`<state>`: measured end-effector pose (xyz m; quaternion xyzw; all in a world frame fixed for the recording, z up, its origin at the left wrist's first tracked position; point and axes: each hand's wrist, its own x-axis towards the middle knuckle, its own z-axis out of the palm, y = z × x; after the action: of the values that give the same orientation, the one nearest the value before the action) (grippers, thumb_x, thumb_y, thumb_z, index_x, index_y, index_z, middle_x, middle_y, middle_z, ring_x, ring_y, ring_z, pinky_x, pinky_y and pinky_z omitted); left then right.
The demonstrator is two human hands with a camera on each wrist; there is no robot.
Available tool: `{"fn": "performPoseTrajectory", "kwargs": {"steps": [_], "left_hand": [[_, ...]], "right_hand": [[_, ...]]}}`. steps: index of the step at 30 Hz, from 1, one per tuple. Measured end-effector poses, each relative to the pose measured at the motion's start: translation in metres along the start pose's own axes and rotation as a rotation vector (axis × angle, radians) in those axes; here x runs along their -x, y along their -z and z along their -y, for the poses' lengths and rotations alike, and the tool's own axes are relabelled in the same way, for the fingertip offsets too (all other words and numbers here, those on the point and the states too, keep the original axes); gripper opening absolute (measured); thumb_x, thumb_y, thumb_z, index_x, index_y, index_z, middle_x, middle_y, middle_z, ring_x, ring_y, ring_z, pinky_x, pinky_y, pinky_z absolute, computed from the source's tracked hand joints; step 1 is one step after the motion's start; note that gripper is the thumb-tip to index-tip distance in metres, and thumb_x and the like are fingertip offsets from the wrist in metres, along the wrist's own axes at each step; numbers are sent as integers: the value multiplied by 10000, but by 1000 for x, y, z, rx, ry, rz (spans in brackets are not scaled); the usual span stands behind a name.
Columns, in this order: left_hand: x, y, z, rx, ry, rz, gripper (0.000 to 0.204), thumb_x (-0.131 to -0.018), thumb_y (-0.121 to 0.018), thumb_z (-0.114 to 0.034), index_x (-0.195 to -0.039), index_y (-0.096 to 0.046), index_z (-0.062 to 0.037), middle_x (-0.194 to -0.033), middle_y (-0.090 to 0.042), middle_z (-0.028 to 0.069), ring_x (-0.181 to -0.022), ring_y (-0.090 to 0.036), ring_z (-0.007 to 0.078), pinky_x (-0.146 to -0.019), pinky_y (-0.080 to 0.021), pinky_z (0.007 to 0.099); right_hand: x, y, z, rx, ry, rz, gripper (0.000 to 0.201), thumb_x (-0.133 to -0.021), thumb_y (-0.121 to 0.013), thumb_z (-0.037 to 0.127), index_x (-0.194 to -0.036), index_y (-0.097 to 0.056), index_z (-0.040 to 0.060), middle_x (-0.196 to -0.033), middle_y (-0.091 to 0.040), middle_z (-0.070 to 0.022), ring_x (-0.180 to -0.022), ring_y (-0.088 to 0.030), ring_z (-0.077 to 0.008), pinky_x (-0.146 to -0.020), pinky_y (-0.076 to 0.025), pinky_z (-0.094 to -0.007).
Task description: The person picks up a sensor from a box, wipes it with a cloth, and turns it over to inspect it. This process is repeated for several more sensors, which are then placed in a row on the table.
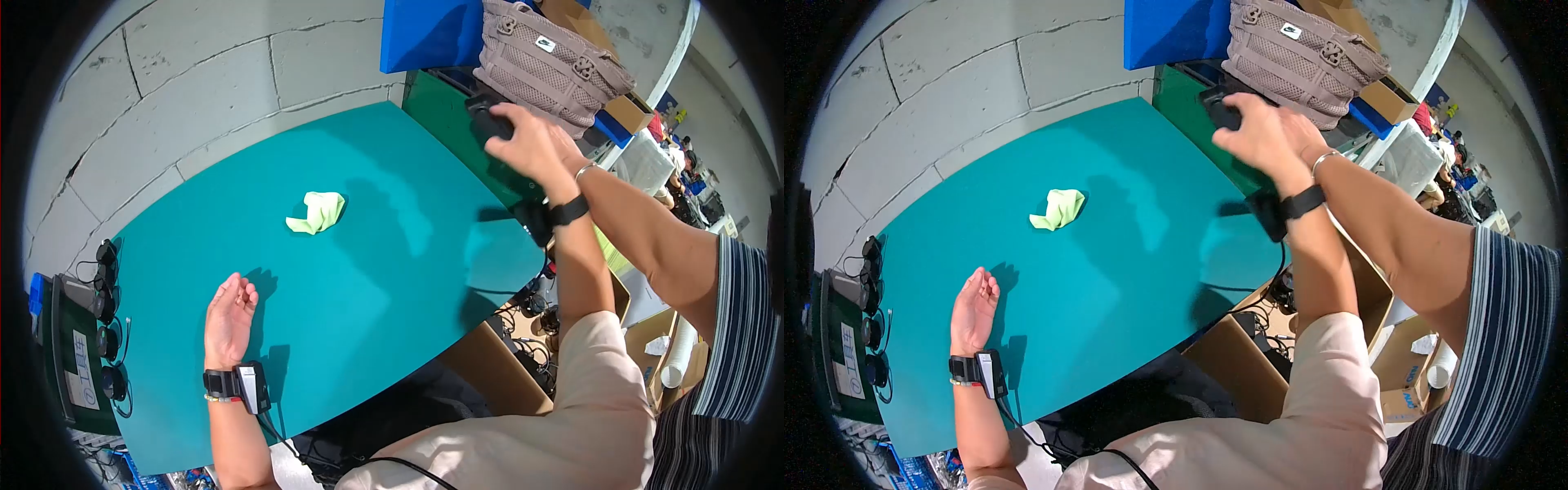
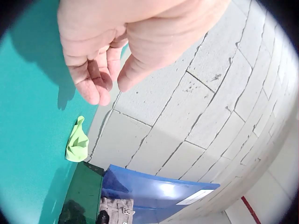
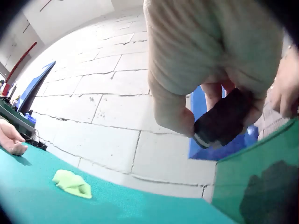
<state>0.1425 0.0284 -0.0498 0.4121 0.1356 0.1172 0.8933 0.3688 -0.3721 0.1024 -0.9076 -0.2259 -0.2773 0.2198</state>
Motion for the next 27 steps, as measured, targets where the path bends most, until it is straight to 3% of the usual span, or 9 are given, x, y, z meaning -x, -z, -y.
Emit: {"fn": "performPoseTrajectory", "kwargs": {"steps": [5, 9, 12, 13, 14, 16, 18, 20, 27], "left_hand": [[3, -5, -1, -21, -3, -22, 195, -876, -577, -136, -1020, -527, -14, -931, -550, 56, -854, -545, 140, -774, -477, 262], [2, -4, -1, -17, -5, -20, 200, -877, -576, -137, -1026, -523, -14, -932, -549, 54, -854, -544, 140, -773, -476, 262], [2, -6, -1, -33, -4, -27, 204, -880, -571, -138, -1033, -518, -13, -928, -546, 55, -849, -541, 141, -773, -473, 263], [3, -8, -2, -42, 2, -31, 188, -890, -555, -137, -1028, -516, -16, -925, -537, 44, -842, -534, 127, -767, -472, 250], [3, -9, -2, -51, 8, -34, 172, -899, -539, -136, -1023, -515, -19, -922, -527, 34, -835, -528, 112, -761, -471, 238], [2, -6, -1, -47, 0, -26, 183, -896, -546, -136, -1028, -515, -14, -923, -533, 45, -841, -530, 127, -766, -469, 251], [1, -5, 0, -45, -10, -19, 195, -892, -552, -137, -1034, -515, -8, -925, -538, 57, -846, -532, 143, -771, -467, 264], [2, -4, 0, -41, -15, -36, 181, -893, -550, -132, -1023, -519, -10, -914, -542, 54, -837, -535, 141, -765, -468, 261], [4, -8, -2, -19, -17, -43, 160, -893, -552, -128, -1006, -526, -18, -894, -555, 48, -819, -544, 138, -751, -473, 256]], "right_hand": [[-32, 7, -73, -195, -130, -113, 547, -623, -649, 265, -1081, -587, -26, -1067, -611, -224, -878, -628, -265, -826, -467, -317], [-35, 23, -74, -652, -615, -150, 418, -732, -635, 221, -1089, -562, 16, -845, -596, -86, -608, -623, -177, -492, -499, -288], [-39, 43, -77, -741, -744, -222, 332, -758, -639, 239, -1009, -565, 36, -843, -584, -75, -655, -631, -192, -504, -523, -352], [-40, 50, -80, -671, -773, -192, 338, -786, -624, 247, -1068, -543, 78, -870, -568, -57, -708, -615, -169, -550, -523, -299], [-42, 48, -93, -669, -772, -197, 338, -786, -624, 247, -1068, -543, 78, -870, -568, -57, -708, -615, -169, -550, -523, -299], [-47, 38, -128, -505, -422, -202, 352, -731, -670, 217, -980, -586, -17, -888, -599, -87, -745, -613, -168, -603, -528, -297], [-45, 27, -129, -433, -334, -128, 382, -698, -685, 232, -958, -606, -37, -878, -635, -108, -798, -614, -187, -663, -517, -303], [-43, 13, -126, -55, -76, -167, 424, -656, -693, 282, -933, -614, -30, -879, -650, -155, -816, -627, -250, -737, -497, -336], [-30, -15, -88, 262, -147, -89, 458, -677, -688, 403, -938, -624, 32, -1029, -604, -186, -957, -584, -338, -832, -458, -399]]}}
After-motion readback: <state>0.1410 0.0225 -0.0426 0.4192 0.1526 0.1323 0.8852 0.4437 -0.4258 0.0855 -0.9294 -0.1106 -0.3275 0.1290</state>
